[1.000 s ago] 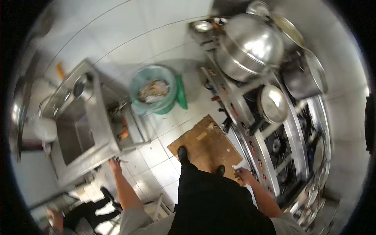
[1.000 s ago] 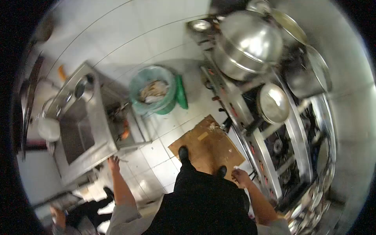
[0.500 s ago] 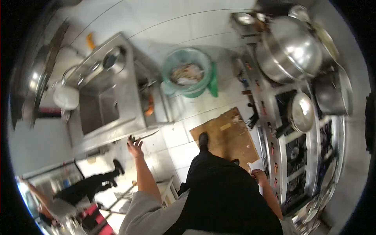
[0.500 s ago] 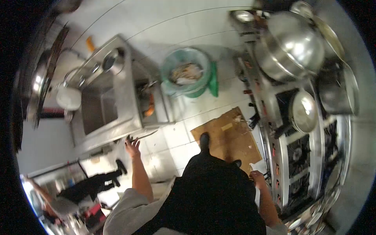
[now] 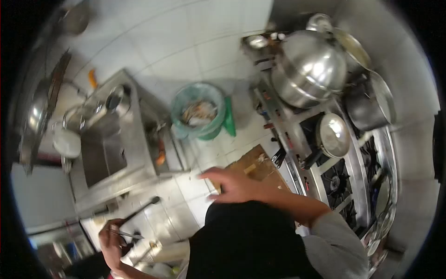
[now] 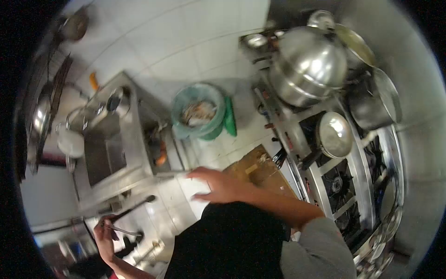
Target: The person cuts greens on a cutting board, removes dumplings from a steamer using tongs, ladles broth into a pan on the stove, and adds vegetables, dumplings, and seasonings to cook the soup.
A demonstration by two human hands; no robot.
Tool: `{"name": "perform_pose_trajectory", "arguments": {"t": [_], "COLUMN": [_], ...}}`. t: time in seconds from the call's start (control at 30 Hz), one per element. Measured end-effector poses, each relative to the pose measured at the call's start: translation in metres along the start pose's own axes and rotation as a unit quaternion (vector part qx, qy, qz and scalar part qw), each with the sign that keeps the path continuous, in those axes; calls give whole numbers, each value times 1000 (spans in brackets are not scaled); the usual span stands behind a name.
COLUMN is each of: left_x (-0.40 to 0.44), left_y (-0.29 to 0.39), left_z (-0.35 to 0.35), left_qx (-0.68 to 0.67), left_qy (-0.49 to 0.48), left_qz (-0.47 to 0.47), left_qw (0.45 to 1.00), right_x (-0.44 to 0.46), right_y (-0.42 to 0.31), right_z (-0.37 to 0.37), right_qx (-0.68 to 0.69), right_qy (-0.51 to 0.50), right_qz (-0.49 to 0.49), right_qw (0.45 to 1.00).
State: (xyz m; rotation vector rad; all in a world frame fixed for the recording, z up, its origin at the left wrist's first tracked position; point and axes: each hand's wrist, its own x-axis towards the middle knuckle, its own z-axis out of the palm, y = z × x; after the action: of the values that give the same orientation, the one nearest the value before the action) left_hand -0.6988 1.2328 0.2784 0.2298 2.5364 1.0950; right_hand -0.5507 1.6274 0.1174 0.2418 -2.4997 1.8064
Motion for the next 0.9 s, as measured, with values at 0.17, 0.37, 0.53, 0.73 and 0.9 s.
{"name": "perform_pose_trajectory", "arguments": {"t": [0.17, 0.37, 0.53, 0.73, 0.9], "left_x": [88, 103, 182, 221, 265], "left_y": [145, 342, 553, 682, 695], "left_z": [143, 333, 537, 692, 713], "left_qx": [-95, 19, 15, 299, 330], "left_qy": [-401, -573, -190, -130, -132], "left_qz": [374, 396, 630, 570, 592], "left_qw": [831, 717, 753, 754, 724], "right_x": [26, -153, -297, -344, -372], "right_y": [-54, -70, -50, -63, -28], "right_z": [-41, -123, -113, -117, -124], "right_qx": [1, -24, 271, 186, 226], "right_qy": [-126, 300, 756, 830, 804], "right_qz": [-26, 222, 29, 17, 83], "right_qw": [992, 927, 596, 526, 544]}}
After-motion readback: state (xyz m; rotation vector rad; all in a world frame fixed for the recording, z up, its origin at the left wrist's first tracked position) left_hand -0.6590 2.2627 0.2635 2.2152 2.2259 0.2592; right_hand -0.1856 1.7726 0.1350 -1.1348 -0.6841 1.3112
